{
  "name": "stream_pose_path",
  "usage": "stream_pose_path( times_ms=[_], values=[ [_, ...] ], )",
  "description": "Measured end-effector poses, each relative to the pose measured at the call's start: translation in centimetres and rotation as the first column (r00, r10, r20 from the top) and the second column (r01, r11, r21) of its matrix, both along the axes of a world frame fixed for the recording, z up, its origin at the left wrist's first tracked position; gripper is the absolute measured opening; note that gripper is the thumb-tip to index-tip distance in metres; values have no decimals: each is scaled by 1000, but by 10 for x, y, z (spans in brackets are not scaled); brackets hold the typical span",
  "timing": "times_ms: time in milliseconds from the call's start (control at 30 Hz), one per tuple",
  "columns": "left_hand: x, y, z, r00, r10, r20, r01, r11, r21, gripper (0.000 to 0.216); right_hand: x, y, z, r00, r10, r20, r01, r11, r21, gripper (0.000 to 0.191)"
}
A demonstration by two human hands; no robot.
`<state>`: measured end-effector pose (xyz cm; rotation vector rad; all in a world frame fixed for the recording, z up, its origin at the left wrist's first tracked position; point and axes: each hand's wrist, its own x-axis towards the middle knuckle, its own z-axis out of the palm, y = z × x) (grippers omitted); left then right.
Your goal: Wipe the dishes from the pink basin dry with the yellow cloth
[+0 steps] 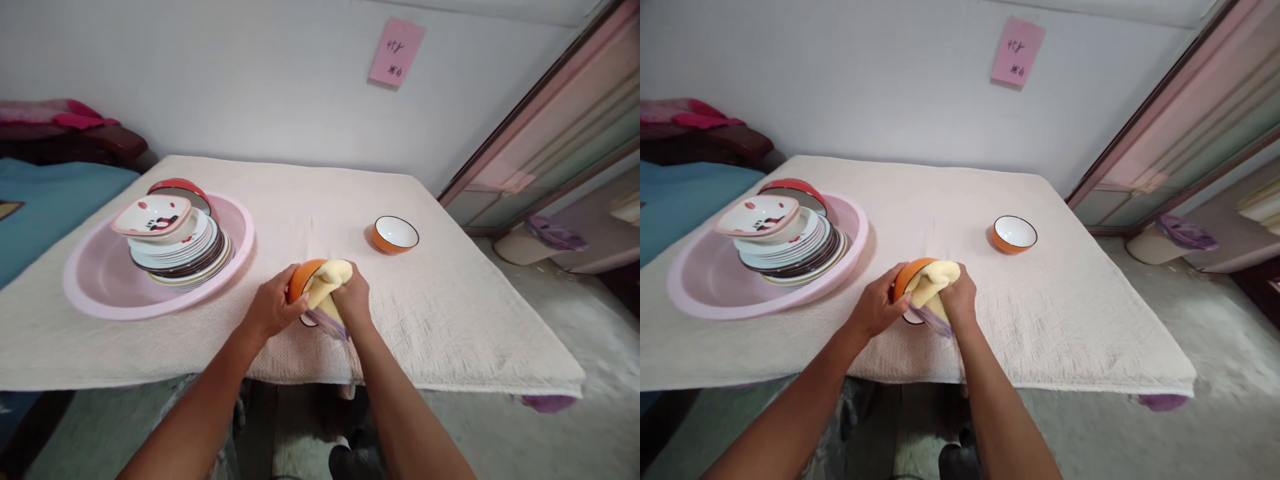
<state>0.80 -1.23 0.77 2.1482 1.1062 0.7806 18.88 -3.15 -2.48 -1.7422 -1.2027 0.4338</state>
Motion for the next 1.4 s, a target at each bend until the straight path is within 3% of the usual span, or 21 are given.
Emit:
stream_pose_path(
  times_ms=[133, 233, 333, 433, 600, 700, 800, 867, 933, 1000, 1067, 1167, 1267, 1333, 1400],
  values=[
    [-3, 2, 8, 994, -97, -43, 92, 989, -112, 40, -5, -5, 8, 931, 105, 349, -176, 968, 179, 39],
    [-4, 1, 10, 993, -101, -67, 92, 988, -127, 44, -9, -6, 9, 892, 133, 432, -253, 939, 233, 36],
    [3, -4, 5, 1000, -8, 10, 9, 994, -108, 60, -10, -5, 8, 956, 89, 278, -174, 939, 296, 25],
    [14, -12, -8, 977, 88, 194, -62, 989, -135, 74, -8, -3, 4, 1000, 6, 24, -13, 954, 299, 22],
    [23, -15, -28, 898, 168, 407, -95, 977, -193, 63, -8, 0, -10, 963, -77, -260, 133, 970, 204, 23],
    [19, -13, -31, 890, 196, 411, -137, 976, -169, 56, -15, -1, -18, 896, -11, -444, 56, 995, 88, 26],
    [14, -11, -28, 901, 217, 377, -187, 976, -113, 54, -24, -3, -17, 757, 85, -648, -99, 995, 14, 32],
    [12, -10, -25, 912, 214, 351, -201, 977, -74, 54, -26, -5, -13, 732, 71, -678, -134, 990, -40, 33],
    [12, -8, -23, 925, 202, 323, -193, 979, -60, 54, -21, -5, -9, 833, 27, -553, -92, 992, -90, 30],
    [13, -6, -22, 940, 172, 293, -162, 985, -58, 55, -12, -5, -7, 954, -20, -299, -11, 995, -103, 24],
    [13, -4, -20, 957, 139, 255, -132, 990, -45, 57, -3, -4, -6, 998, -51, -34, 49, 997, -60, 21],
    [11, -2, -16, 981, 86, 173, -77, 995, -62, 57, 3, -3, -3, 968, -81, 238, 53, 991, 122, 20],
    [6, -2, -8, 991, 28, 128, -10, 990, -142, 48, -2, -4, 5, 904, -32, 427, -101, 953, 285, 25],
    [2, -2, -4, 993, -8, 121, 30, 983, -181, 42, -7, -4, 10, 868, 18, 496, -192, 934, 302, 28],
    [-2, -1, -1, 994, -20, 103, 40, 980, -196, 39, -9, -4, 11, 876, 58, 478, -203, 945, 258, 29]
  ],
)
